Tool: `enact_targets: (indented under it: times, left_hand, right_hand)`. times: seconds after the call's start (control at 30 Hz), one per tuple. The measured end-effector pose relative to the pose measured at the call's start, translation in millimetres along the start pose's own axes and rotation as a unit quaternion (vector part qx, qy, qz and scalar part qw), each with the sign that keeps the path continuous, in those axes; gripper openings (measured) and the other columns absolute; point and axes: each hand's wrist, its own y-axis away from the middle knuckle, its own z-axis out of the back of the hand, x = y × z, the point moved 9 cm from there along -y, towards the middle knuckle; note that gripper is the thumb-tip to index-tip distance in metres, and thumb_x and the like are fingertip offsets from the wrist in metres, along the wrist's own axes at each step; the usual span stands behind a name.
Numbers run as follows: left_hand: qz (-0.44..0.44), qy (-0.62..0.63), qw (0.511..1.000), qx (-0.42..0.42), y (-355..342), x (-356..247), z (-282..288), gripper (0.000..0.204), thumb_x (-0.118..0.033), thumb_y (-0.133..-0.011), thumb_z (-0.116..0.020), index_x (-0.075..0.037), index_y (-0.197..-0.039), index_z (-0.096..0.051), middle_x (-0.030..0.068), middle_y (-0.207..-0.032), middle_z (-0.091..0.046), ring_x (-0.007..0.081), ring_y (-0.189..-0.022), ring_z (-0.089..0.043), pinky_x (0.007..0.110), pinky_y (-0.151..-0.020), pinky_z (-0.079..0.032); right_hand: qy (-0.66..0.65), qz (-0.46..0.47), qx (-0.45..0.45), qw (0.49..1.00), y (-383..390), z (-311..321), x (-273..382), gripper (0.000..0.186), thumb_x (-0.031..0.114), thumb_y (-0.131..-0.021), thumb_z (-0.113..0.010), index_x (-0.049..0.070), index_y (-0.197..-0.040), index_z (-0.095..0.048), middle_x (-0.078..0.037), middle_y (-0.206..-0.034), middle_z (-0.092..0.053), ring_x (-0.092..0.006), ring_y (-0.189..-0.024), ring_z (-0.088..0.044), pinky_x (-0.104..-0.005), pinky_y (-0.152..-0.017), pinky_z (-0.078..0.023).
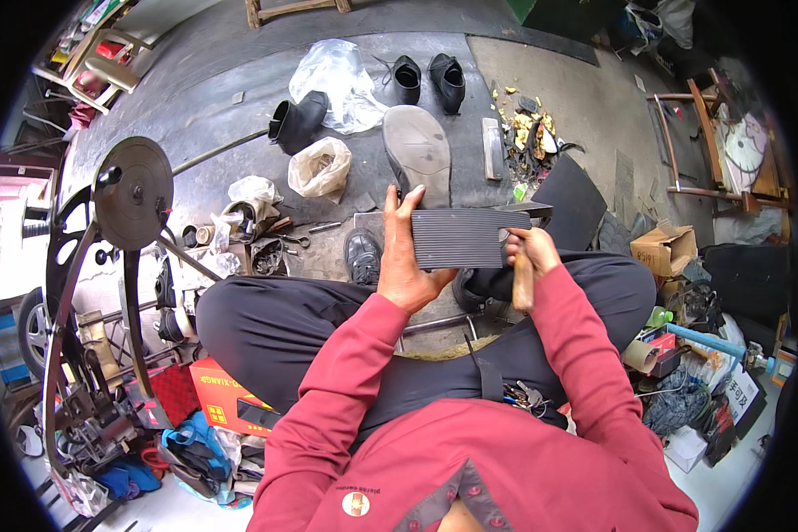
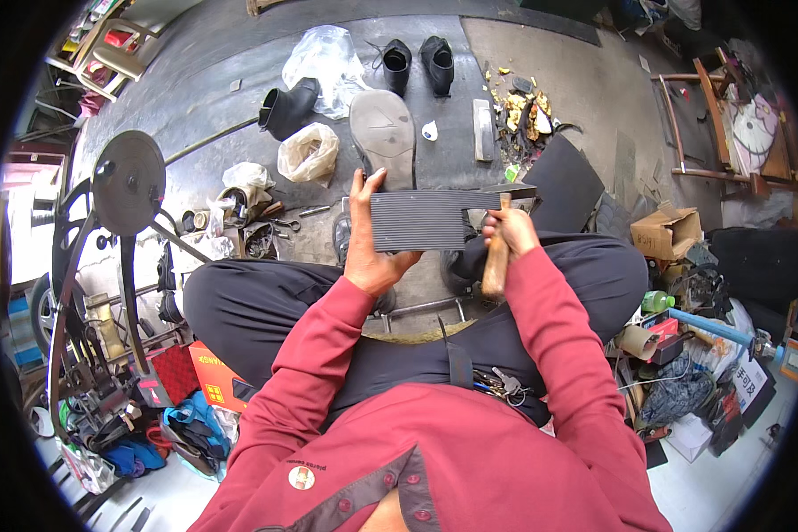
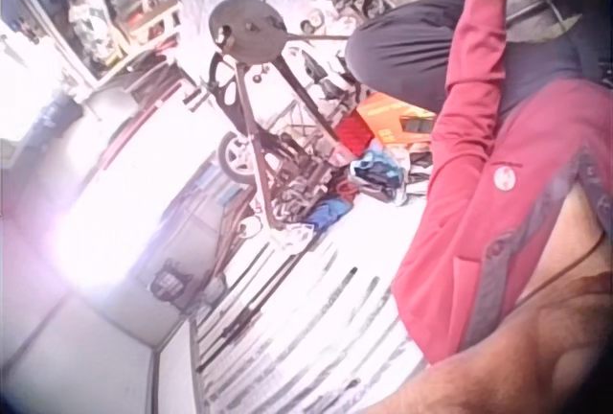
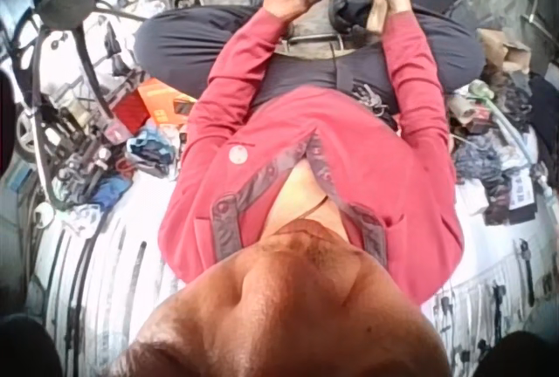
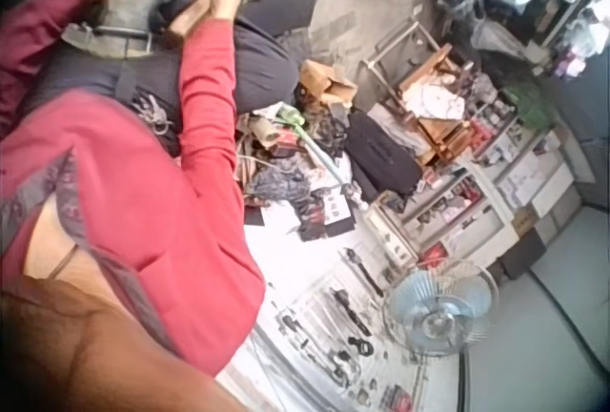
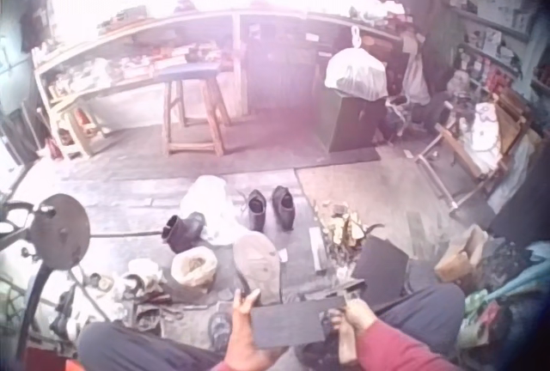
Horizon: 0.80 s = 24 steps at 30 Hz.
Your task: The person hammers a textured rubber sole piece to shape it, then applies glue to the sole and the inside of a black boot. They press the sole into the boot and hold it in place to bond.
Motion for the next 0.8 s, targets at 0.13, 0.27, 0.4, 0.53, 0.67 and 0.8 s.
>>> enact_targets:
  times: [0.13, 0.27, 0.4, 0.53, 0.67, 0.8]
  left_hand:
    - [0.039, 0.012, 0.998, 0.048, 2.0, 2.8, 3.1, 0.121, -0.014, -0.064, -0.097, -0.012, -0.163, -0.027, 0.0352, -0.166, -0.022, 0.0504, -0.159, -0.021, 0.053, -0.125, -0.030]
    - [0.044, 0.005, 0.997, 0.064, 7.3, 0.7, 13.3, 0.117, -0.017, -0.068, -0.095, -0.013, -0.165, -0.030, 0.0382, -0.168, -0.018, 0.0536, -0.158, -0.021, 0.054, -0.125, -0.030]
    - [0.049, 0.038, 0.997, 0.046, 13.0, -1.0, 20.4, 0.110, -0.014, -0.070, -0.091, -0.009, -0.165, -0.034, 0.0349, -0.169, -0.021, 0.0484, -0.160, -0.022, 0.051, -0.126, -0.029]
    - [0.074, 0.045, 0.996, -0.008, 23.5, -2.7, 24.2, 0.105, -0.015, -0.074, -0.091, -0.005, -0.164, -0.037, 0.0319, -0.168, -0.029, 0.0449, -0.158, -0.031, 0.048, -0.125, -0.032]
    - [0.076, 0.022, 0.995, -0.066, 37.3, -10.7, 25.9, 0.097, -0.016, -0.077, -0.089, -0.006, -0.162, -0.041, 0.0303, -0.164, -0.037, 0.0476, -0.152, -0.038, 0.049, -0.123, -0.035]
    - [0.074, 0.049, 0.992, -0.087, 44.4, -14.5, 24.6, 0.094, -0.014, -0.079, -0.085, -0.008, -0.162, -0.042, 0.0282, -0.164, -0.038, 0.0494, -0.151, -0.037, 0.051, -0.122, -0.036]
  right_hand:
    - [-0.044, 0.047, 0.009, 0.998, -76.8, -14.7, -27.9, 0.025, 0.031, -0.109, -0.058, 0.009, -0.098, -0.059, -0.004, -0.080, -0.059, -0.0160, -0.062, -0.057, -0.0339, -0.055, -0.051]
    - [0.043, 0.087, -0.092, 0.991, -102.3, -14.8, -30.7, 0.030, 0.035, -0.110, -0.056, 0.006, -0.113, -0.064, -0.010, -0.095, -0.069, -0.0225, -0.074, -0.066, -0.0387, -0.063, -0.057]
    - [0.055, 0.106, -0.050, 0.992, -94.3, -33.9, -28.6, 0.032, 0.036, -0.109, -0.057, 0.006, -0.116, -0.065, -0.011, -0.101, -0.070, -0.0231, -0.079, -0.067, -0.0388, -0.066, -0.057]
    - [0.084, 0.118, -0.007, 0.989, -69.0, -40.1, -25.6, 0.034, 0.036, -0.108, -0.058, 0.005, -0.119, -0.066, -0.011, -0.107, -0.071, -0.0237, -0.085, -0.068, -0.0390, -0.070, -0.057]
    - [0.122, 0.134, 0.030, 0.983, -37.7, -41.8, -13.6, 0.037, 0.037, -0.107, -0.058, 0.005, -0.123, -0.067, -0.012, -0.113, -0.072, -0.0243, -0.091, -0.069, -0.0392, -0.074, -0.057]
    - [0.144, 0.156, 0.091, 0.973, 1.0, -53.9, 11.1, 0.040, 0.037, -0.106, -0.059, 0.004, -0.126, -0.068, -0.013, -0.118, -0.073, -0.0249, -0.097, -0.070, -0.0394, -0.077, -0.058]
